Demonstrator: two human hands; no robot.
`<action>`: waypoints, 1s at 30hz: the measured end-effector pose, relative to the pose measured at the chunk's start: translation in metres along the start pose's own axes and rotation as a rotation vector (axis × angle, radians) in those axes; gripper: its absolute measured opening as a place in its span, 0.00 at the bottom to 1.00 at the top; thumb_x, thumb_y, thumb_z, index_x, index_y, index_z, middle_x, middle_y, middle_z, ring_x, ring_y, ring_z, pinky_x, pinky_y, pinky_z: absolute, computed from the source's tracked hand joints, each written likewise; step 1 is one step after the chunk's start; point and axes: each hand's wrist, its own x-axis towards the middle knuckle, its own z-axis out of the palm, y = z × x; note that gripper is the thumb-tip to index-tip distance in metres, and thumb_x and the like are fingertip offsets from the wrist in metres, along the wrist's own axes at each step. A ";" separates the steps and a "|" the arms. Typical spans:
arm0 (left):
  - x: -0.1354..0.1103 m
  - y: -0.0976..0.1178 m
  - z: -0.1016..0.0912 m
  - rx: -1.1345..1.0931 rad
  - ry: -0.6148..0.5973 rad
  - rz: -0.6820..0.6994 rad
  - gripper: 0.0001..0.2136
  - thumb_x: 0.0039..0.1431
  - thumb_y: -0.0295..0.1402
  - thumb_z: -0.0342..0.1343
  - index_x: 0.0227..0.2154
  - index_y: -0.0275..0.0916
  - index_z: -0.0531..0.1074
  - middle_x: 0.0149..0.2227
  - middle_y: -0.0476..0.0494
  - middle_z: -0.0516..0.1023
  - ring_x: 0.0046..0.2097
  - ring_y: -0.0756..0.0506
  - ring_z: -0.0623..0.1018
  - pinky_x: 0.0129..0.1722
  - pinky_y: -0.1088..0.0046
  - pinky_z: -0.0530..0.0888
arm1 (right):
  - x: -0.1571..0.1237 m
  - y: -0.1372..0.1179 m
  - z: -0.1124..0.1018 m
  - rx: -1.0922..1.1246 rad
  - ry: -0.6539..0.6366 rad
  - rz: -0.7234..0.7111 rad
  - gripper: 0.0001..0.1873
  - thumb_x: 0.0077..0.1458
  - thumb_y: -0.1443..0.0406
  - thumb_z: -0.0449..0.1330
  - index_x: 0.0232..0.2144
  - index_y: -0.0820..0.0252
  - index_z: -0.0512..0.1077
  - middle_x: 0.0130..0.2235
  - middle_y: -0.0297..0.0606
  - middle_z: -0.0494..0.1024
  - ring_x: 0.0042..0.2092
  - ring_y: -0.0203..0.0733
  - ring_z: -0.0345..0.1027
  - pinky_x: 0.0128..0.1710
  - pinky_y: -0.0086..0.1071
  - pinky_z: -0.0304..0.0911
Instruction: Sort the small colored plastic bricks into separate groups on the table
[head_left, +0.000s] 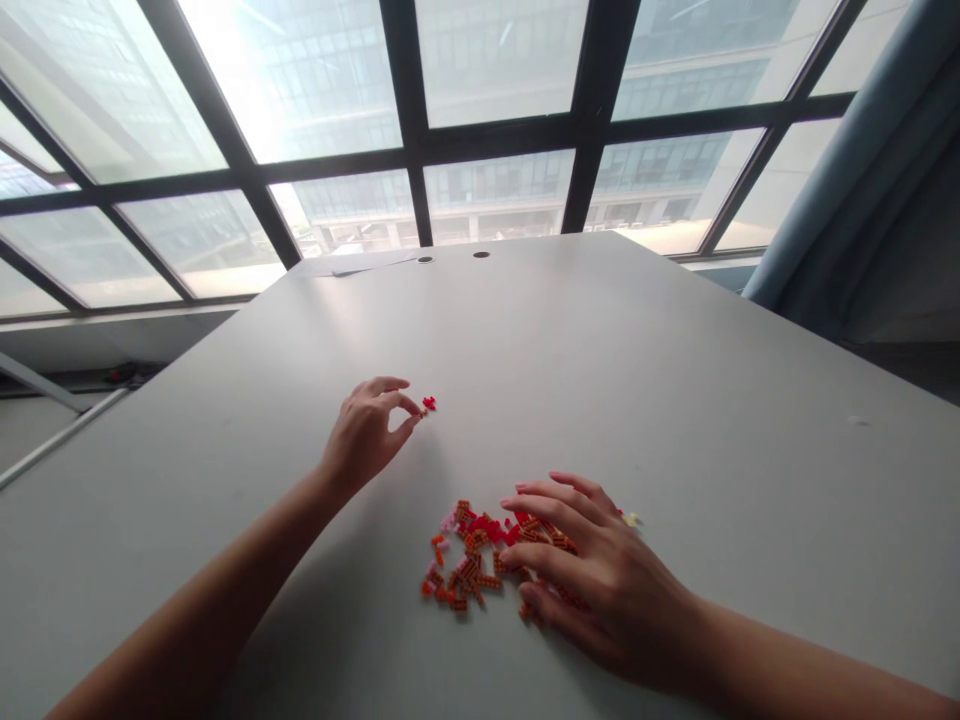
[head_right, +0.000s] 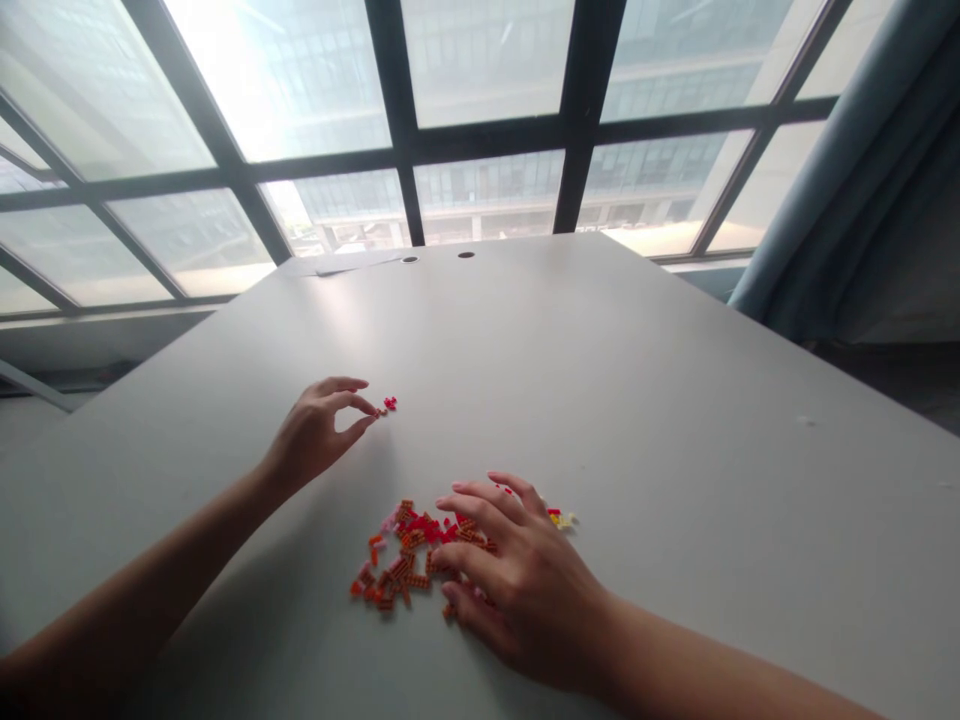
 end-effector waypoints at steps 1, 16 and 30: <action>0.003 -0.001 0.003 0.002 0.000 -0.003 0.03 0.55 0.30 0.59 0.29 0.41 0.78 0.47 0.40 0.78 0.49 0.38 0.77 0.53 0.53 0.72 | 0.000 0.000 0.000 -0.003 0.002 0.001 0.08 0.60 0.66 0.56 0.40 0.52 0.74 0.49 0.40 0.78 0.55 0.44 0.67 0.58 0.45 0.55; -0.041 0.065 -0.037 -0.210 -0.380 0.186 0.04 0.52 0.30 0.65 0.26 0.48 0.79 0.52 0.48 0.76 0.54 0.39 0.73 0.54 0.52 0.68 | -0.002 0.002 -0.002 -0.022 -0.030 0.005 0.09 0.58 0.68 0.58 0.41 0.53 0.75 0.50 0.42 0.77 0.55 0.46 0.67 0.58 0.47 0.58; -0.042 0.076 -0.037 -0.080 -0.360 0.276 0.05 0.52 0.29 0.66 0.27 0.46 0.77 0.51 0.47 0.77 0.53 0.38 0.73 0.48 0.55 0.68 | -0.004 0.003 0.000 -0.019 -0.016 0.016 0.08 0.59 0.67 0.58 0.40 0.53 0.76 0.50 0.43 0.77 0.55 0.47 0.67 0.57 0.50 0.59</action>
